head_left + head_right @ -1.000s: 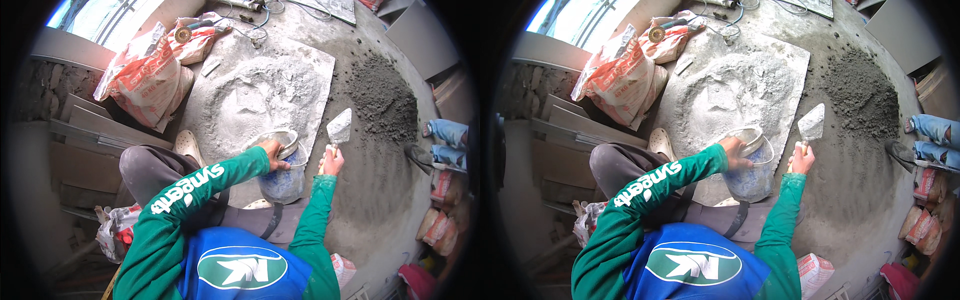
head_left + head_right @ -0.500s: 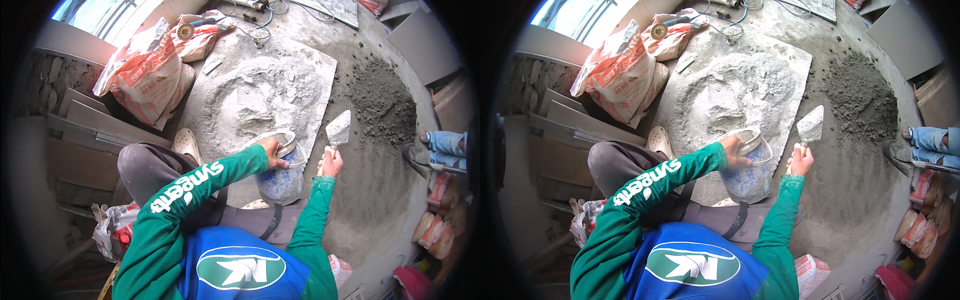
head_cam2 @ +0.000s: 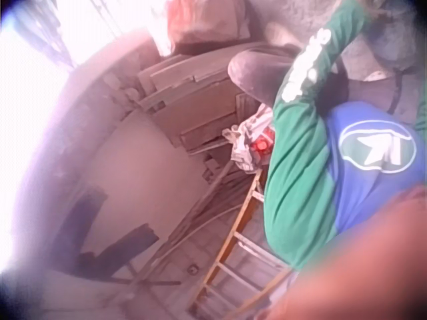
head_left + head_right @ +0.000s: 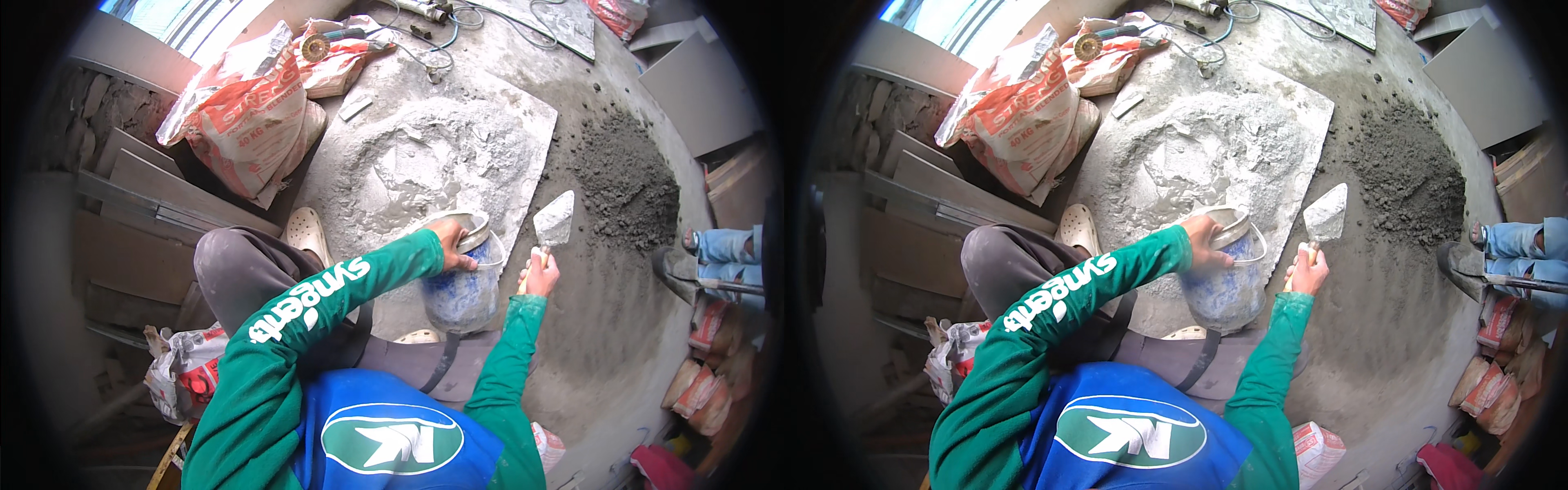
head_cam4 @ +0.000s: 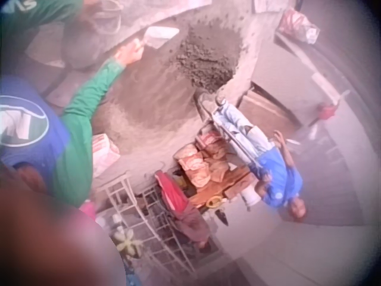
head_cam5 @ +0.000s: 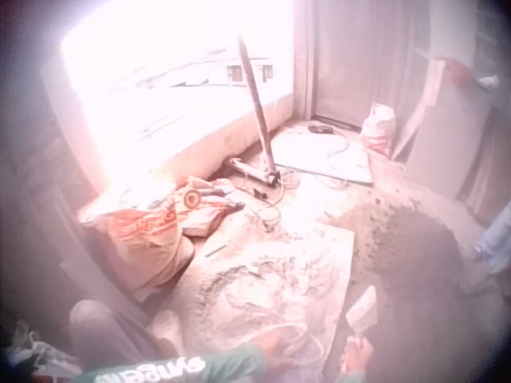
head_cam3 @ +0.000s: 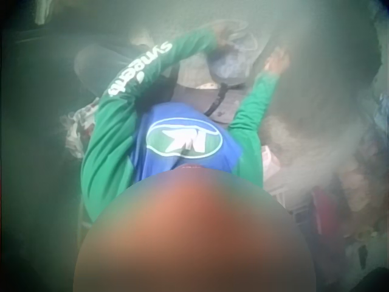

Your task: The person opens a bag of tile adhesive, pours it onto a board, adds water from a bucket, and mixes the contents with a trowel to form a paste.

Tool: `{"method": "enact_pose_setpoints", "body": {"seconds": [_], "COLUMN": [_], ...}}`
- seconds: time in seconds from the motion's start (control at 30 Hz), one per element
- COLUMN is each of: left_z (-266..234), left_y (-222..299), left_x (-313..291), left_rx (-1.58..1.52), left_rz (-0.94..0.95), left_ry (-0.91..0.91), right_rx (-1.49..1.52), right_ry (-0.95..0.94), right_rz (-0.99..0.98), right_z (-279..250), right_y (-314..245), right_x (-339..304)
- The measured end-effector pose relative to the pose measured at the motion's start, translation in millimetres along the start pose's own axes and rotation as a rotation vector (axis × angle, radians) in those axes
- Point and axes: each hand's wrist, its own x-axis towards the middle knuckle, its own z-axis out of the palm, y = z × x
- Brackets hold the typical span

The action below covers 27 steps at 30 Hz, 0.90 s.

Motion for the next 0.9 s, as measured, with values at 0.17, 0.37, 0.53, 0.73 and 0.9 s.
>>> {"method": "enact_pose_setpoints", "body": {"seconds": [0.17, 0.37, 0.53, 0.73, 0.9], "left_z": [-14, -19, -18, -24, -28], "left_y": [3, -2, -8, -10, -9], "left_x": [4, 14, 23, 26, 25], "left_rx": [-0.013, -0.061, -0.156, -0.200, -0.189], "left_rz": [-0.020, 0.020, 0.043, 0.064, 0.025], "left_ry": [0.004, 0.077, 0.120, 0.116, 0.132], "right_rx": [-0.025, -0.033, -0.011, -0.012, -0.041], "right_ry": [-0.005, 0.000, 0.014, 0.018, 0.008], "right_rz": [-0.014, -0.004, -0.024, -0.092, -0.127], "right_z": [2, 2, 4, 6, 7], "right_y": [3, 5, 9, 19, 15], "right_x": [3, 5, 9, 19, 14]}}
